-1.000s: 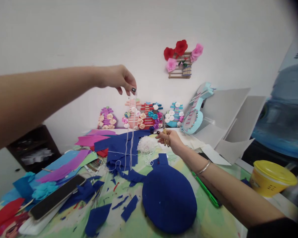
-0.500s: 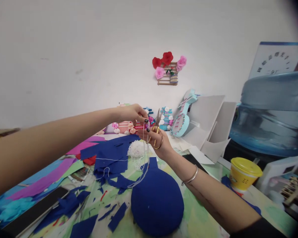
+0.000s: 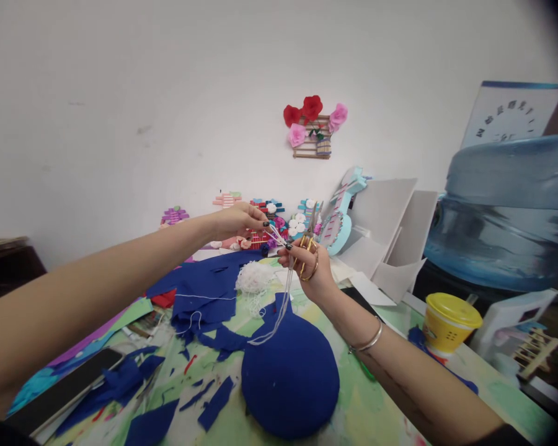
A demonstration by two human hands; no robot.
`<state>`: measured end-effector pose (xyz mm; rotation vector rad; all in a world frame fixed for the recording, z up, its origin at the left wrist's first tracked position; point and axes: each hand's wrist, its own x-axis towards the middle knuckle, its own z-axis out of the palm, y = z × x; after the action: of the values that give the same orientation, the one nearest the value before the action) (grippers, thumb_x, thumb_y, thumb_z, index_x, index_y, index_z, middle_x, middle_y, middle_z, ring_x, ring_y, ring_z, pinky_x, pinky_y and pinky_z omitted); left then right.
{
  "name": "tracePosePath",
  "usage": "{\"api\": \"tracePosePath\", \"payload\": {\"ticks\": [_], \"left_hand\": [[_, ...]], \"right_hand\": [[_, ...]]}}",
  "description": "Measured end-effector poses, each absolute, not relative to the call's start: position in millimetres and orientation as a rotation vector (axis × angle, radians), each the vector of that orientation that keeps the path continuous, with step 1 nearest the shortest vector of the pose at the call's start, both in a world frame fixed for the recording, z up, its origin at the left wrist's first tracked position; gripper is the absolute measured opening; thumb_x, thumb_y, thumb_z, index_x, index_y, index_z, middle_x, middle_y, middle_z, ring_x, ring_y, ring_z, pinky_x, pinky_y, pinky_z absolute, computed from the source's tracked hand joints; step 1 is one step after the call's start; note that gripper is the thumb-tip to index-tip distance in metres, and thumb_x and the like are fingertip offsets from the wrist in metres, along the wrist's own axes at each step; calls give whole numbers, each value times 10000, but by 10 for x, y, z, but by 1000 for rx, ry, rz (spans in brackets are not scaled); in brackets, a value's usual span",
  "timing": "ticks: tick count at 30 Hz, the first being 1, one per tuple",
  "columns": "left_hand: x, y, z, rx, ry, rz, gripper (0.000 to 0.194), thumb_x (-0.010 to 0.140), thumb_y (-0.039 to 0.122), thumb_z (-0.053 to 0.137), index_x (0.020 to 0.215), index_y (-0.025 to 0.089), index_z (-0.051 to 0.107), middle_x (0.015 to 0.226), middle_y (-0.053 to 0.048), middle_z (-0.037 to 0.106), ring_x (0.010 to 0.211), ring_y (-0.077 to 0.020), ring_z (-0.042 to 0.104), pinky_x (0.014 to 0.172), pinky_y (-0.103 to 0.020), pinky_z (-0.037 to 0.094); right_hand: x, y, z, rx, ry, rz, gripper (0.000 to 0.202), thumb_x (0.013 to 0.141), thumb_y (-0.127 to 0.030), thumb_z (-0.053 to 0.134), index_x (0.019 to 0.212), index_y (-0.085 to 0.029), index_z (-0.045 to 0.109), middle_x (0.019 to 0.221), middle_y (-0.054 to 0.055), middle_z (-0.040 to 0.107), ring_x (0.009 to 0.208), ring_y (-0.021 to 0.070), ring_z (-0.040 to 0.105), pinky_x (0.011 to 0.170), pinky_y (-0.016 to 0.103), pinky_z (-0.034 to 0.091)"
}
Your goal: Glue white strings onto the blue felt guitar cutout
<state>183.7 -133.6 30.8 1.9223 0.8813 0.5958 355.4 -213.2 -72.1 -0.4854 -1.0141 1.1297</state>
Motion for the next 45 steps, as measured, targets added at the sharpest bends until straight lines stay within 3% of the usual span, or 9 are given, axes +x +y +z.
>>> {"api": "tracePosePath", "payload": {"ticks": [10, 15, 19, 24, 27, 30, 34, 40, 45], "left_hand": [[1913, -1437, -142, 1268, 485, 832, 51, 802, 115, 597, 800, 83, 637, 941, -152, 690, 662, -146, 644, 441, -186, 441], [2091, -1613, -444, 923, 254, 884, 166, 867, 145, 541, 721, 97, 602, 715, -67, 627, 545, -80, 556, 417, -131, 423], [2195, -1698, -579, 923, 88, 933, 38, 800, 107, 650, 776, 85, 628, 676, -19, 572, 544, -55, 521, 416, -105, 401], [2243, -1686, -664, 1067, 118, 1059, 248, 659, 37, 767, 887, 69, 677, 728, -40, 648, 628, -70, 592, 596, -140, 501], [2245, -1677, -693, 1126, 158, 1113, 256, 646, 71, 792, 873, 83, 675, 692, -28, 651, 583, -59, 580, 565, -133, 474], [2220, -1684, -695, 1219, 192, 1157, 243, 673, 109, 782, 868, 110, 636, 689, -19, 655, 562, -55, 566, 543, -137, 445], [2134, -1691, -665, 1377, 232, 1227, 295, 725, 162, 753, 903, 161, 518, 674, -14, 673, 544, -71, 567, 538, -157, 424], [2013, -1716, -639, 1531, 306, 1163, 367, 736, 220, 737, 917, 184, 421, 645, -8, 680, 488, -72, 541, 501, -164, 380], [2042, -1779, -641, 1555, 332, 1182, 385, 722, 250, 748, 885, 188, 405, 630, 0, 673, 480, -76, 536, 483, -171, 357]], "right_hand": [[3547, -2087, -773, -489, -935, 1205, 262, 514, -158, 746, 684, -163, 547, 557, 46, 687, 464, 141, 622, 470, 219, 471], [3551, -2114, -835, -542, -925, 1226, 252, 513, -153, 736, 683, -159, 549, 551, 49, 690, 455, 133, 616, 465, 206, 465], [3578, -2144, -874, -562, -916, 1235, 264, 510, -154, 751, 679, -153, 548, 555, 60, 693, 456, 125, 615, 474, 198, 463], [3614, -2133, -909, -580, -925, 1235, 284, 506, -151, 748, 688, -166, 531, 552, 54, 690, 462, 145, 627, 466, 211, 466], [3607, -2120, -929, -592, -948, 1228, 292, 511, -164, 757, 697, -169, 532, 549, 44, 684, 475, 156, 637, 478, 224, 478], [3615, -2121, -939, -637, -1015, 1231, 302, 537, -222, 796, 698, -163, 547, 614, 50, 699, 543, 178, 674, 557, 265, 523], [3734, -2157, -962, -718, -1134, 1160, 338, 629, -423, 787, 732, -154, 611, 744, 58, 709, 643, 179, 689, 641, 295, 553], [3962, -2309, -1062, -707, -1516, 1306, 500, 693, -622, 688, 593, -151, 550, 504, 3, 573, 383, 94, 520, 357, 190, 400], [3940, -2400, -1151, -706, -1610, 1364, 521, 723, -641, 653, 597, -151, 527, 435, -31, 493, 332, 71, 441, 309, 168, 321]]}}
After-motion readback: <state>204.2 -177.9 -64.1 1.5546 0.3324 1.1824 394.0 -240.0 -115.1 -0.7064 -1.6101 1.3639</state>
